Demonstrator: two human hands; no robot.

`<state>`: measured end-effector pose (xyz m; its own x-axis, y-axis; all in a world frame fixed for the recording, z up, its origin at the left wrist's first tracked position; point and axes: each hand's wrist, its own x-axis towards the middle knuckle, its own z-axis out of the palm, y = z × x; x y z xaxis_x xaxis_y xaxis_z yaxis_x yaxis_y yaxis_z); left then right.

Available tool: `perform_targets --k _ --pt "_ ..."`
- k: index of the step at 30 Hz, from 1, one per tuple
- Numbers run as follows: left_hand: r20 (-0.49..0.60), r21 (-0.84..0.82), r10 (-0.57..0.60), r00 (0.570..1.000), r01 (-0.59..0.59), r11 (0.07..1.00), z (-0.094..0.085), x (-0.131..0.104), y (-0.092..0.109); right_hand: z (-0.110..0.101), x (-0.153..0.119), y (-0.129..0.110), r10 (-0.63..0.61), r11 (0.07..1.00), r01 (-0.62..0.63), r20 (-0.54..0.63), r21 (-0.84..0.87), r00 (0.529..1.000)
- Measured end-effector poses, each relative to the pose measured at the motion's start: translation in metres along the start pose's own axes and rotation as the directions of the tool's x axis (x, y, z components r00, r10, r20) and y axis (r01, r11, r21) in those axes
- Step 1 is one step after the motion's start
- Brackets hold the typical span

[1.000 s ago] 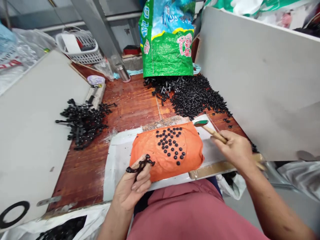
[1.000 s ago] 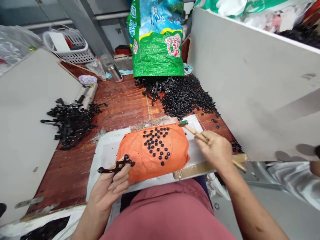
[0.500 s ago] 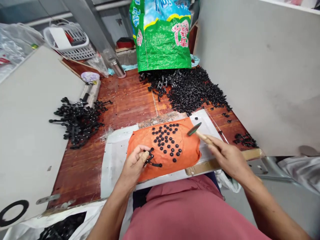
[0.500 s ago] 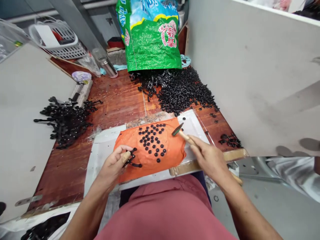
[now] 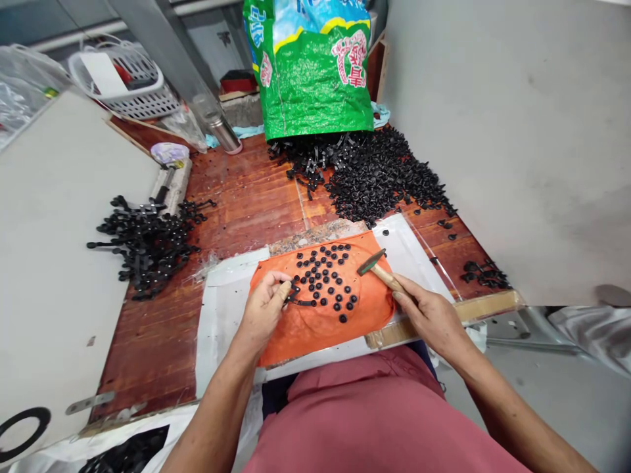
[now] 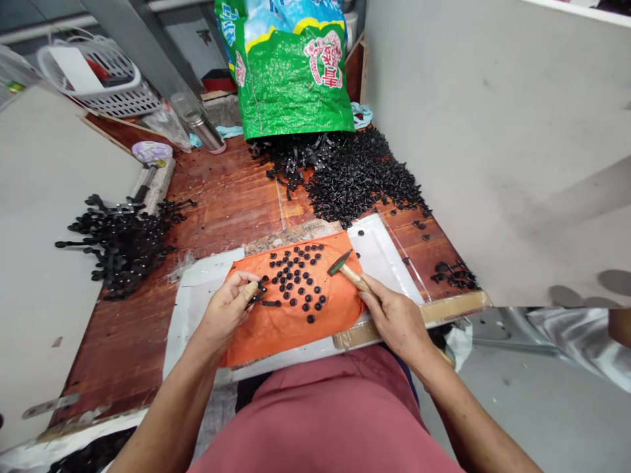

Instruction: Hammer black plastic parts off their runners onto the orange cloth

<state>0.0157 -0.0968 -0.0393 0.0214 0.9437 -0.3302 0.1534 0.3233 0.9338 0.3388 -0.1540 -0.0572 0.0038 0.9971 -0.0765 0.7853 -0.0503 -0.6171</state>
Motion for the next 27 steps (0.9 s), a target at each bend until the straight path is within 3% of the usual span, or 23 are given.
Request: perform_targets --k 9,21,27 --pt "0.001 0.164 0.094 0.996 -0.093 0.982 0.000 0.009 -0.012 0.000 0.000 -0.002 0.024 1.000 -0.024 0.021 -0.010 0.999" --pt "-0.008 0.095 0.065 0.998 -0.064 0.993 0.002 0.006 -0.006 -0.001 0.000 -0.005 0.029 0.999 -0.028 0.015 -0.020 0.999" --pt "-0.010 0.146 0.091 0.996 -0.089 0.985 0.003 0.007 -0.011 0.000 0.001 -0.003 0.005 1.000 -0.005 0.000 -0.025 1.000"
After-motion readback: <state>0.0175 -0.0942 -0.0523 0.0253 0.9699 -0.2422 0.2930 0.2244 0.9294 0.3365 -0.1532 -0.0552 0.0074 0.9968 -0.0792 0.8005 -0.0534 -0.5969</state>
